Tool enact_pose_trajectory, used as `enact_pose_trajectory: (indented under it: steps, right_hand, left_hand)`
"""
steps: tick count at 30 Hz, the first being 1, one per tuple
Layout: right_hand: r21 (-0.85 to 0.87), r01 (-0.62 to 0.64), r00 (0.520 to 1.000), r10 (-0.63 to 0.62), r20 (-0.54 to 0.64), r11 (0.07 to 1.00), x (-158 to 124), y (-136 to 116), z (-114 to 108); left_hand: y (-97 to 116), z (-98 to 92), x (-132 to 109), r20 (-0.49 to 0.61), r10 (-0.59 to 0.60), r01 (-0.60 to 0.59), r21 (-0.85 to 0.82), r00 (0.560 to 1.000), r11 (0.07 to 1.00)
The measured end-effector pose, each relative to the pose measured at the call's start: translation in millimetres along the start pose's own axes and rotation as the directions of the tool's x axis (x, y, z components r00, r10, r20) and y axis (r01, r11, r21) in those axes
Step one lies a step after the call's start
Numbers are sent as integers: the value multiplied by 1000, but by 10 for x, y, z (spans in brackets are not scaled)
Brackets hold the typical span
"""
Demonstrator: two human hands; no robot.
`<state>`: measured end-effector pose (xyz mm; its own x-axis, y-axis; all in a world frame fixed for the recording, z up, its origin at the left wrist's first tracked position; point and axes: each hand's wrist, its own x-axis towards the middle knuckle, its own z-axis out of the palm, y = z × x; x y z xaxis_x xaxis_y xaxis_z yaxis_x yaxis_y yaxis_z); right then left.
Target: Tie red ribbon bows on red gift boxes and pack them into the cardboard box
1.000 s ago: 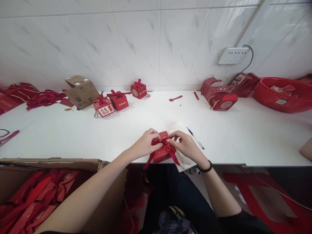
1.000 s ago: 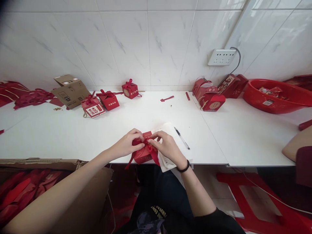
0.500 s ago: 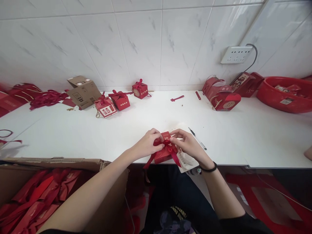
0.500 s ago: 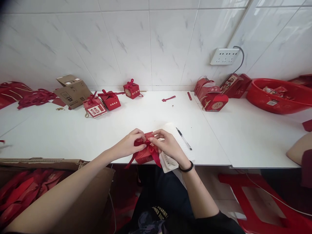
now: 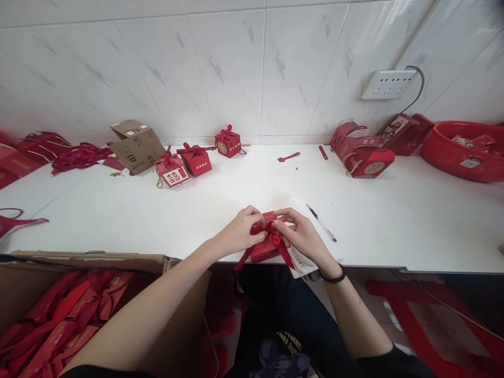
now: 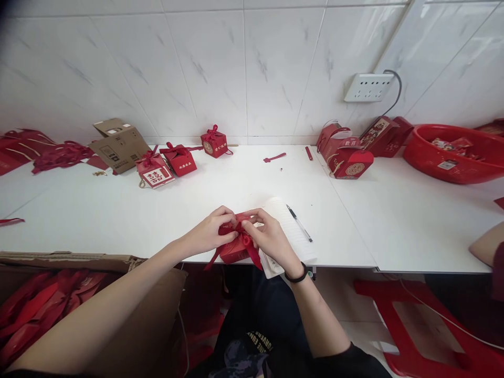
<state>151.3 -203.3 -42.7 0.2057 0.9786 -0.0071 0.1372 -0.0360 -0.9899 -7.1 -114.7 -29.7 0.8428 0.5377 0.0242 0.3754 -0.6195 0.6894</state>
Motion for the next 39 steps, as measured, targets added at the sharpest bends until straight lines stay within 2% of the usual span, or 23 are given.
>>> enact_pose_trajectory:
  steps: [3, 5, 12, 18, 20, 23, 28, 31, 37, 39]
  right_hand:
    - [-54, 4, 1000, -3, 23, 999, 11, -18, 9]
    - [-122, 19, 1000, -19, -2, 992, 25, -18, 14]
    - [-395, 127, 983, -170, -76, 910, 54, 62, 78]
    - [-571, 78, 966, -204, -160, 817, 57, 99, 173]
    - [-556, 77, 976, -178, -129, 828, 49, 74, 139]
    - [-478, 94, 993, -116, -16, 873, 20, 14, 7]
    - [-434, 142, 989, -105, 109, 890, -30, -78, -195]
    - [-413, 117, 992, -85, 95, 903, -21, -95, -184]
    - [-409, 144, 985, -168, -25, 901, 14, -53, -50]
    - [-309, 130, 988, -148, -36, 942, 20, -37, -57]
  left_hand:
    - [-6, 2, 7, -3, 1, -1, 8, 1000, 1000]
    - [-9, 4, 9, -3, -3, 3, 10, 1000, 1000]
    - [1, 22, 12, 6, -13, 13, 27, 1000, 1000]
    - [43, 15, 18, 21, -34, 34, 25, 999, 999]
    - [45, 15, 16, 19, -35, 34, 30, 999, 999]
    - [34, 16, 13, 17, -34, 33, 32, 999, 999]
    - [13, 15, 9, 8, -25, 25, 15, 1000, 1000]
    - [15, 12, 3, 4, -13, 13, 19, 1000, 1000]
    - [43, -8, -8, 21, -41, 41, 22, 999, 999]
    - [39, -11, -6, 19, -37, 36, 30, 999, 999]
